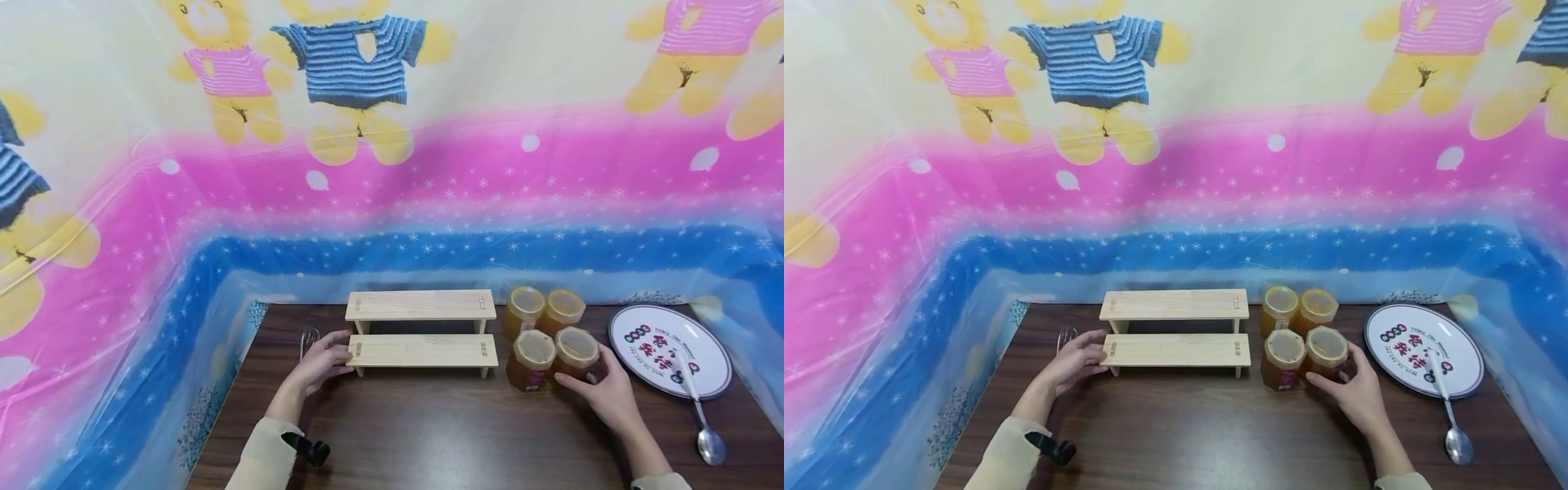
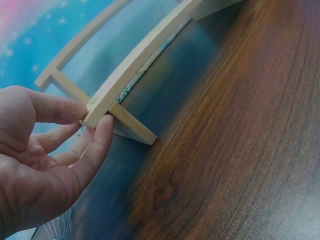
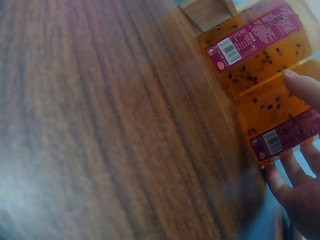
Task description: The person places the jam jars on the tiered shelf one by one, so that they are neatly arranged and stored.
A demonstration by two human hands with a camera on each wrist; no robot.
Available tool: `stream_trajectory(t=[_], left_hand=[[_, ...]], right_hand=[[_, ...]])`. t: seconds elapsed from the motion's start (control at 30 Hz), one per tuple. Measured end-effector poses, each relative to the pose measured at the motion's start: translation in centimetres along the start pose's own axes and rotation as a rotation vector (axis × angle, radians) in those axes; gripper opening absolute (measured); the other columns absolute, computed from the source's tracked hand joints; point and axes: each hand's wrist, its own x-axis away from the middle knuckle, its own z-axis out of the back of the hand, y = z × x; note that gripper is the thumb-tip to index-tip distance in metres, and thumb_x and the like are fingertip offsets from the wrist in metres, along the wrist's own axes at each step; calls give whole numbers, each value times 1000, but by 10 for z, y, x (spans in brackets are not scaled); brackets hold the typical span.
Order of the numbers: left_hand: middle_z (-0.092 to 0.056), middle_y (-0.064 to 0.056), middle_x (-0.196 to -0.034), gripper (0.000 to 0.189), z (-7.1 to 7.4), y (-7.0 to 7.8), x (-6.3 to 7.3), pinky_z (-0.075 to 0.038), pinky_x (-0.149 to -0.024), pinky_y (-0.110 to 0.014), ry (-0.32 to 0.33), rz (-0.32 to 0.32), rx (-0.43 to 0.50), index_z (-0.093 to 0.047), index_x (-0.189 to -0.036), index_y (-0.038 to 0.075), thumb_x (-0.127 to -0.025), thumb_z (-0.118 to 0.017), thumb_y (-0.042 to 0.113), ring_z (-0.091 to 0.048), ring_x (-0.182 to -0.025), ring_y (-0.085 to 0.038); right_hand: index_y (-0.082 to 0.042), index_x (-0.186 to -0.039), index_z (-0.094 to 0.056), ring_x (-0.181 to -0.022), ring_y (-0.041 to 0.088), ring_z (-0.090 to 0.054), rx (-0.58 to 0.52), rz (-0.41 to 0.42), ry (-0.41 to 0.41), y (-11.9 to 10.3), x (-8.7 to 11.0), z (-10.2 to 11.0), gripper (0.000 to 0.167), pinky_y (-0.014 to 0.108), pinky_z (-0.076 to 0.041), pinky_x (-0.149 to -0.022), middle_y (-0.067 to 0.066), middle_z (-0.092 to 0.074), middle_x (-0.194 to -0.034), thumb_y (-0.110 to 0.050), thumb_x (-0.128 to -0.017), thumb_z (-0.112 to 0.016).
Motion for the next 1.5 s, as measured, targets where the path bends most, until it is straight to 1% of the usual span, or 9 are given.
stream_trajectory(t=[0.07,0.13,0.33,0.47,0.77,1.0,1.13,1.33,1.5], left_hand=[[-57,-31,-130,60,0,-1,-1,-60,-86,-40,5,-2,-1,-40,-154,-5,-96,-58,-5,-68,-100,-29],[-58,-30,-130,60,0,-1,-2,-60,-85,-40,10,0,2,-41,-154,-4,-96,-58,-6,-69,-98,-28],[-59,-29,-129,61,1,-1,-2,-60,-84,-39,13,4,6,-41,-154,-3,-96,-58,-6,-69,-98,-27],[-59,-29,-129,61,1,-2,-2,-60,-84,-40,9,2,-4,-41,-154,-3,-96,-58,-6,-68,-98,-27],[-58,-29,-131,61,2,-4,-3,-60,-86,-42,-8,-2,-11,-41,-155,-1,-97,-59,-5,-67,-100,-28],[-59,-28,-128,60,2,-5,-2,-60,-86,-42,1,-4,-6,-42,-154,-1,-97,-59,-5,-67,-99,-27],[-60,-27,-127,61,2,-5,-2,-60,-85,-41,5,-4,11,-42,-154,-2,-96,-60,-6,-67,-98,-27],[-59,-28,-128,61,2,-5,-2,-60,-85,-40,0,4,16,-42,-154,-2,-96,-60,-6,-67,-98,-26],[-59,-28,-130,60,2,-6,-2,-60,-85,-39,-3,0,16,-42,-154,-1,-97,-59,-6,-67,-99,-26]], right_hand=[[-4,-155,-39,-120,-2,-46,-15,7,22,0,1,-2,91,9,-45,-89,11,-50,-141,-24,-83,-91],[-4,-155,-40,-118,-5,-47,-39,16,40,0,2,-4,91,7,-44,-88,10,-51,-140,-22,-82,-92],[-8,-157,-40,-119,-3,-47,-55,3,79,-2,4,-8,92,6,-43,-89,9,-52,-140,-22,-82,-92],[-7,-157,-42,-119,0,-49,-54,-44,131,-6,7,-12,93,5,-43,-89,12,-52,-142,-22,-81,-93],[-9,-155,-44,-122,15,-55,-166,-142,316,-13,14,-28,93,12,-49,-94,11,-50,-145,-12,-77,-94],[-11,-147,-50,-115,10,-57,-177,-122,439,-16,17,-38,83,15,-50,-94,7,-56,-136,-10,-76,-94],[-10,-144,-53,-114,8,-58,-177,-115,468,-17,19,-42,78,17,-50,-96,7,-58,-134,-10,-77,-93],[-11,-147,-51,-119,15,-57,-169,-133,490,-18,19,-47,81,23,-50,-102,7,-56,-135,-9,-77,-93],[-12,-147,-52,-120,19,-58,-151,-126,506,-17,19,-48,81,24,-51,-101,8,-57,-135,-10,-77,-93]])
